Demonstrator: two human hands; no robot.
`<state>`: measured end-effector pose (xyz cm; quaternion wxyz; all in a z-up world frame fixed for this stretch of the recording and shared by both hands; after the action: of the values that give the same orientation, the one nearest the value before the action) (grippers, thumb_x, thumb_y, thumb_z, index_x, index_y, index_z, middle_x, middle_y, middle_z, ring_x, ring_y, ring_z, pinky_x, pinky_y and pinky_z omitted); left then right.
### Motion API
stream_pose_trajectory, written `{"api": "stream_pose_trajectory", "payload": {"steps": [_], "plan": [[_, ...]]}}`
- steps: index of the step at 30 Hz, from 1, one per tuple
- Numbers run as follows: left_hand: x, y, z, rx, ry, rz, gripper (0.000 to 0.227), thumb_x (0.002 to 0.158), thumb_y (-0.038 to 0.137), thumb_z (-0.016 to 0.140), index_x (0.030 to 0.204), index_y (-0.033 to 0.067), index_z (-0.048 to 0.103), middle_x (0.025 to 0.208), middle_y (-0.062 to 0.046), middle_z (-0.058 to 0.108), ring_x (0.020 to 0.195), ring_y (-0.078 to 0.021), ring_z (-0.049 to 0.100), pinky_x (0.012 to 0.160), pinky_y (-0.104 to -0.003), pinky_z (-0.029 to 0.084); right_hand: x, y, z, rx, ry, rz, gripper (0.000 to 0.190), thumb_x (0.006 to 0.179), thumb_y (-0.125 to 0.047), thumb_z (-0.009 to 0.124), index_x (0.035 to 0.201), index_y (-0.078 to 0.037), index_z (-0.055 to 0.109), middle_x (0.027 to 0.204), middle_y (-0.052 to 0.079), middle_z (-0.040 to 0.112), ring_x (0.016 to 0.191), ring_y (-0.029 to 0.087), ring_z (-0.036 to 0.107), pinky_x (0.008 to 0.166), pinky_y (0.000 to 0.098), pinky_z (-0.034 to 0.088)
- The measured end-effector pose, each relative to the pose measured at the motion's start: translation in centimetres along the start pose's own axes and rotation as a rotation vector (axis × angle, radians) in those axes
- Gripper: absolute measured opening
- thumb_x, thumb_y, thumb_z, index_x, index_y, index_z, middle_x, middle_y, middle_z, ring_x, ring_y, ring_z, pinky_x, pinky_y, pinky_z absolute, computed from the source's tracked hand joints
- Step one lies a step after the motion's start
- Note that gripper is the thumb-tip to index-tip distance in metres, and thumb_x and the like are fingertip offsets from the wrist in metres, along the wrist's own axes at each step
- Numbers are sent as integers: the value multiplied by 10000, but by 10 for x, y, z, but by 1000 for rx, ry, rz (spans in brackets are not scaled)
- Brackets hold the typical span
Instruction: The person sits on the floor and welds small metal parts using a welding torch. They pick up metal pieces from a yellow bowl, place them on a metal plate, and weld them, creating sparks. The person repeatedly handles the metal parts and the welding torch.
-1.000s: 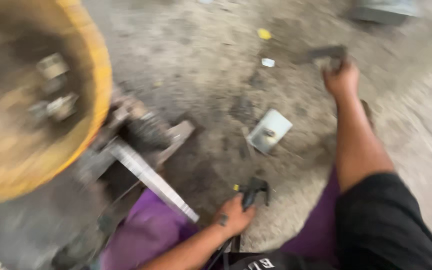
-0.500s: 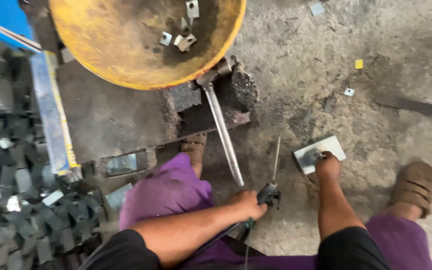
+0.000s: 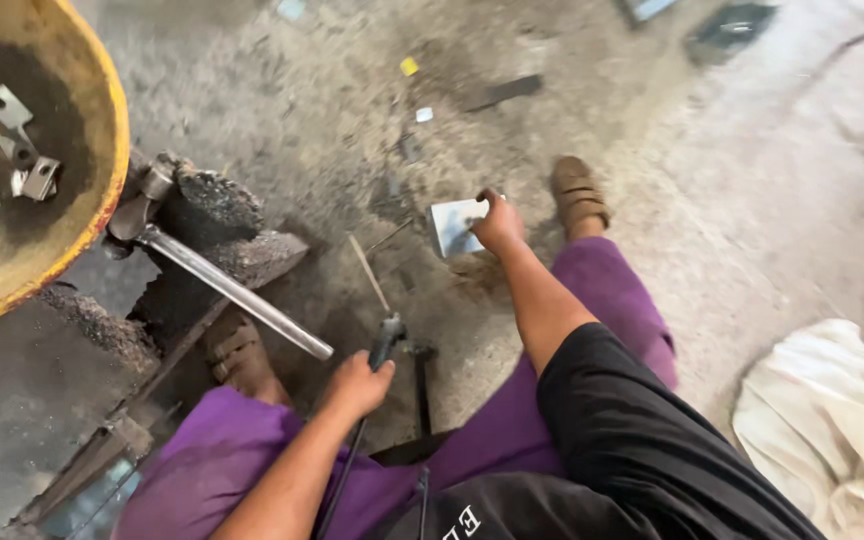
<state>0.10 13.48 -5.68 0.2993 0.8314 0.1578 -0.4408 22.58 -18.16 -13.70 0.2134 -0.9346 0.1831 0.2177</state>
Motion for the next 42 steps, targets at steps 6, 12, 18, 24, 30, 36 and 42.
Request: {"api": "stream_pose_trajectory", "payload": {"steps": [6, 12, 18, 24, 30, 36, 42], "plan": [[15, -18, -7, 11, 79, 136, 615, 858, 541, 674, 1086, -27, 739, 1104, -285, 715, 1111, -434, 678, 957, -499, 529, -65, -36, -144, 209, 340, -69, 452, 743, -225, 839, 1160, -183, 669, 878, 166, 738, 880, 343, 711, 767, 456, 562], [9, -21, -14, 9, 100, 299, 567, 846, 507, 724, 1011, -34, 760, 887, -242, 750, 874, -367, 744, 790, -472, 558, -185, -65, -253, 572, 655, -364, 355, 764, -105, 779, 1106, -86, 686, 747, 79, 706, 656, 168, 690, 610, 338, 545], [2, -52, -13, -101, 90, 340, 424, 898, 393, 696, 1069, 10, 757, 836, -155, 770, 741, -273, 728, 702, -436, 557, -289, -104, -303, 967, 538, -541, 304, 781, -20, 740, 1075, -28, 663, 730, 22, 642, 581, 85, 559, 499, 255, 414], [-15, -51, -27, -343, 338, 559, 472, 991, 421, 618, 1041, -26, 762, 871, -174, 759, 730, -226, 710, 669, -428, 540, -366, -124, -320, 1019, 331, -738, 296, 798, 45, 711, 1081, -11, 649, 752, 36, 652, 577, 73, 565, 477, 227, 401], [-49, -66, -26, -1005, 264, 305, 468, 993, 377, 576, 919, -69, 694, 682, -161, 639, 478, -300, 635, 452, -451, 478, -388, -128, -323, 948, 276, -902, 311, 793, 104, 690, 1081, 1, 637, 738, 40, 633, 555, 84, 566, 479, 238, 418], [-126, -72, -30, -943, 492, 406, 336, 948, 295, 664, 961, -24, 769, 683, -105, 675, 507, -226, 618, 464, -386, 491, -397, -157, -309, 871, 218, -1011, 265, 833, 75, 679, 1086, 4, 642, 779, 53, 663, 611, 66, 577, 525, 232, 407], [-156, -79, -30, -819, 618, 250, 365, 927, 325, 684, 1007, -21, 766, 698, -154, 697, 548, -265, 656, 520, -416, 508, -406, -241, -274, 651, 69, -996, 294, 790, -19, 718, 1079, -21, 667, 775, 46, 683, 589, 71, 591, 471, 256, 401]]}}
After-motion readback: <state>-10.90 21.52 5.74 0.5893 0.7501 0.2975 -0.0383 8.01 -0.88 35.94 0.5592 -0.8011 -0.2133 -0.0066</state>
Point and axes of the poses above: each hand's wrist, its own x-axis towards the middle knuckle, its own z-axis out of the palm, y = z × x, the point moved 4 cm from there along x, towards the middle knuckle
